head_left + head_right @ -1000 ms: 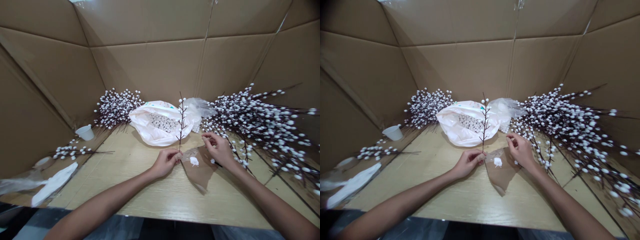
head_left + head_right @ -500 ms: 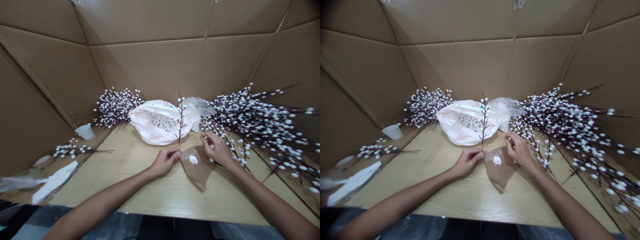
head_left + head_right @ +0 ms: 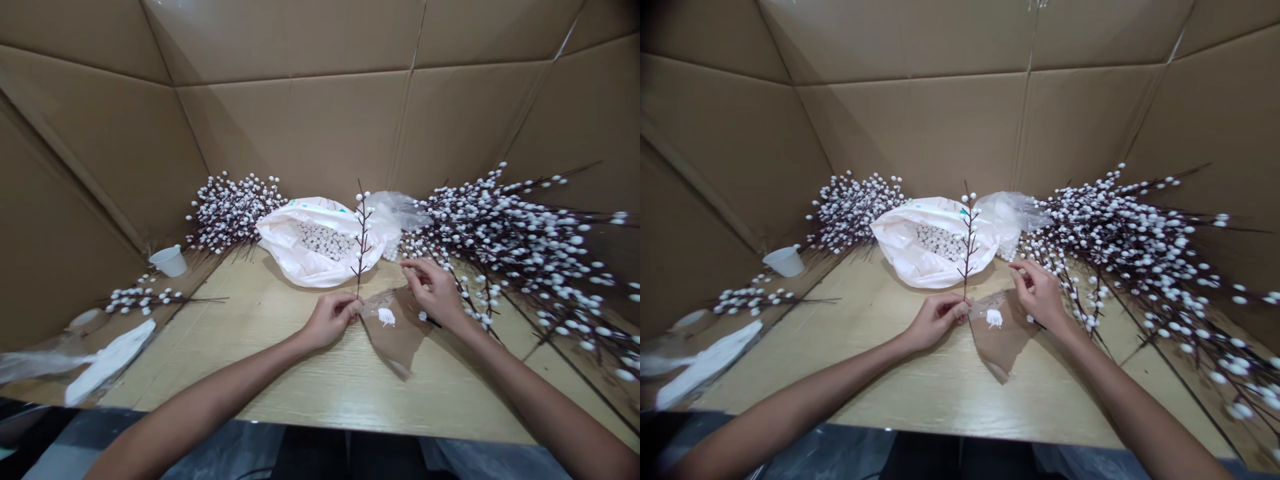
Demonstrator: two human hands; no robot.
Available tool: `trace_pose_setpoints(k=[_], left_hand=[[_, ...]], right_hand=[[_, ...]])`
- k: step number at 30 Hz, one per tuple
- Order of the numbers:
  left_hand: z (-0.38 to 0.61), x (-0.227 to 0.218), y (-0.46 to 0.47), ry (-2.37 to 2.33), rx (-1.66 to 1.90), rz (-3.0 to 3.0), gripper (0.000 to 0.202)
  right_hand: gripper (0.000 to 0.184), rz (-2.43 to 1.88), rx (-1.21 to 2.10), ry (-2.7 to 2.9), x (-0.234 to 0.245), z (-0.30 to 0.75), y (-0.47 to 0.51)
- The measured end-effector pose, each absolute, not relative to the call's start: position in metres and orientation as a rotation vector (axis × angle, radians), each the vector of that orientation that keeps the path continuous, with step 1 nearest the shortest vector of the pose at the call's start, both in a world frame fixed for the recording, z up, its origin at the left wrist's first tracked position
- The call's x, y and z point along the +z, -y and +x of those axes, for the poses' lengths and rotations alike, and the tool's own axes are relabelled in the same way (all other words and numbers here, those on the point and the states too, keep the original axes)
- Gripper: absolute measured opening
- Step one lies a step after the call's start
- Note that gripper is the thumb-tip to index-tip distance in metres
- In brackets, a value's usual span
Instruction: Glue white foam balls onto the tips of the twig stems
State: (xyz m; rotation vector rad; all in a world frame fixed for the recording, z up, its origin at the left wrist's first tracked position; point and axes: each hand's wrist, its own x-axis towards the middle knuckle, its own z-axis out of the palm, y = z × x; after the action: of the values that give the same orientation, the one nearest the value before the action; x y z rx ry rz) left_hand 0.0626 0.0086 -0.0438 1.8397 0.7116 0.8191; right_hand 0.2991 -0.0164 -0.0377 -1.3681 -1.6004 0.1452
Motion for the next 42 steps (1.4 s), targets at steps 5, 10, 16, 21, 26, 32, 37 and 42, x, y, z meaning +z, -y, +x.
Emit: trace_pose_setpoints(k=[5,10,16,21,26,32,37,42], left_hand=[[0.0622,-0.0439,-0.0088,-0.720,0.804,1.855,0.032],[0.0622,-0.0431,-0.0085,-0.719,0.799,1.869,0.033],[0.0628,-0.0433,-0.0085,-0.716,0.804,1.870,0.029],[0.0632,-0.0428,-0.0079,-0.723,0.802,1.868,0.031],[0.0632,-0.0426,-0.0080,-0.732,0.799,1.846,0.032],[0.0636,-0.0412,-0.0073,-0.747,0.797,1.832,0.032],[0.0637,-0.0427,-0.0077,-0.740,0.797,1.822,0.033],[0.0635,-0.0432,-0.0087,-0.756,0.797,1.832,0.033]], right_hand=[[0.019,-1.389,0.118,1.628,-0.0367,0.2980,0.0171],[0.019,-1.394,0.089,1.648,-0.0360,0.2979,0.0170],[0.018,-1.407,0.085,1.665,-0.0363,0.2982,0.0169],[0.019,-1.413,0.066,1.682,-0.0372,0.2978,0.0166],[0.019,-1.414,0.071,1.677,-0.0374,0.2980,0.0156],[0.020,-1.424,0.051,1.682,-0.0359,0.2965,0.0167],[0.020,-1.417,0.051,1.687,-0.0355,0.2966,0.0167],[0.021,-1.427,0.068,1.687,-0.0354,0.2967,0.0164]])
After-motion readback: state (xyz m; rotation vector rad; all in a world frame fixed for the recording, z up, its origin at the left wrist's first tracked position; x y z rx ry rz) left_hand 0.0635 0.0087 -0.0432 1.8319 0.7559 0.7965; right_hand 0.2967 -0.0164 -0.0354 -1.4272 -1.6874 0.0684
